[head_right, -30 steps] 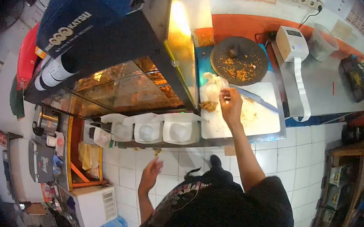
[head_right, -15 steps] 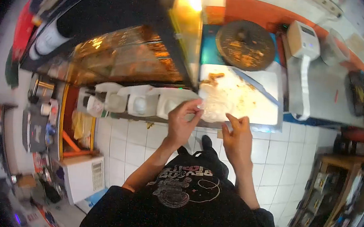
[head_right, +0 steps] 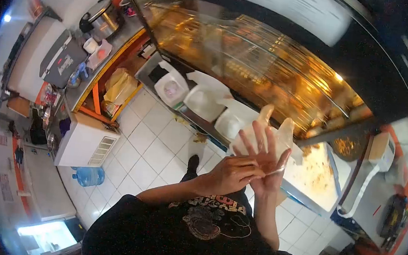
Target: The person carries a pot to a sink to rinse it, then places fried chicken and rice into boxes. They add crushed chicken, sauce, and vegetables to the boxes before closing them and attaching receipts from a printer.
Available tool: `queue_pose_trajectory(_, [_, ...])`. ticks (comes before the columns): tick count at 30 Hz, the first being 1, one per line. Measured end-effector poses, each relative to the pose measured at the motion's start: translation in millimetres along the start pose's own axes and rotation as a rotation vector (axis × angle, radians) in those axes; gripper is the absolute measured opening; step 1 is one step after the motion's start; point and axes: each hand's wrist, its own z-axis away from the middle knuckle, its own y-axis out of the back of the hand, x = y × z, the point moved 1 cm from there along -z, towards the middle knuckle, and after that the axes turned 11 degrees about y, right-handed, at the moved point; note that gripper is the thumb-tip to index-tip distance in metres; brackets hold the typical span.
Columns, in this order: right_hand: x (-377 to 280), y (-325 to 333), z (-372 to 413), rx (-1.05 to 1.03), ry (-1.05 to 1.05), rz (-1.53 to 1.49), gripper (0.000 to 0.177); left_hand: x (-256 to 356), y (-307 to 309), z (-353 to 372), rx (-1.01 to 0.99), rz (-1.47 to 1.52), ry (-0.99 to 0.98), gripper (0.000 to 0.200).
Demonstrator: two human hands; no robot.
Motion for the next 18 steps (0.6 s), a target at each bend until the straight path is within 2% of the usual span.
queue_pose_trajectory(1, [21,-6,-9,0.0,-0.018,0.008,0.074,-8,22,5,0.017,0.006,0.009,0.013])
queue_pose_trajectory(3, [65,-17,-32,0.055,-0.104,0.086,0.084,-29,67,12,-0.106,0.125,0.056,0.011])
queue_pose_trajectory(4, [88,-20,-43,0.11,-0.16,0.216,0.09,-43,86,17,-0.087,0.142,0.068,0.011])
queue_pose_trajectory(5, [112,-15,-50,0.106,-0.213,0.327,0.09,-61,102,21,-0.184,0.234,0.159,0.011])
queue_pose_trajectory(6, [133,-2,-55,0.138,-0.306,0.298,0.089,-75,115,26,-0.284,0.333,0.252,0.012])
queue_pose_trajectory(8, [163,5,-65,0.186,-0.392,0.267,0.089,-90,142,32,-0.347,0.387,0.264,0.01])
queue_pose_trajectory(10, [184,-1,-68,0.095,-0.475,0.401,0.088,-98,155,42,-0.397,0.423,0.263,0.009])
queue_pose_trajectory(12, [200,-19,-70,0.18,-0.436,0.404,0.088,-101,157,50,-0.622,0.601,0.25,0.011])
queue_pose_trajectory(13, [204,-25,-70,0.255,-0.409,0.408,0.088,-102,159,49,-0.627,0.607,0.247,0.011])
queue_pose_trajectory(14, [209,-24,-72,0.237,-0.283,0.318,0.086,-102,163,45,-0.688,0.497,0.181,0.013])
queue_pose_trajectory(15, [209,-25,-75,0.234,-0.282,0.324,0.086,-104,166,40,-0.743,0.384,0.114,0.014])
queue_pose_trajectory(16, [205,-28,-76,0.236,-0.15,0.272,0.086,-112,174,29,-0.757,0.421,0.108,0.016])
queue_pose_trajectory(17, [200,-34,-78,0.235,-0.021,0.22,0.086,-115,197,2,-0.496,0.43,-0.105,0.022])
queue_pose_trajectory(18, [191,-35,-82,0.299,0.057,0.291,0.082,-129,224,-20,-0.203,0.316,0.023,0.032])
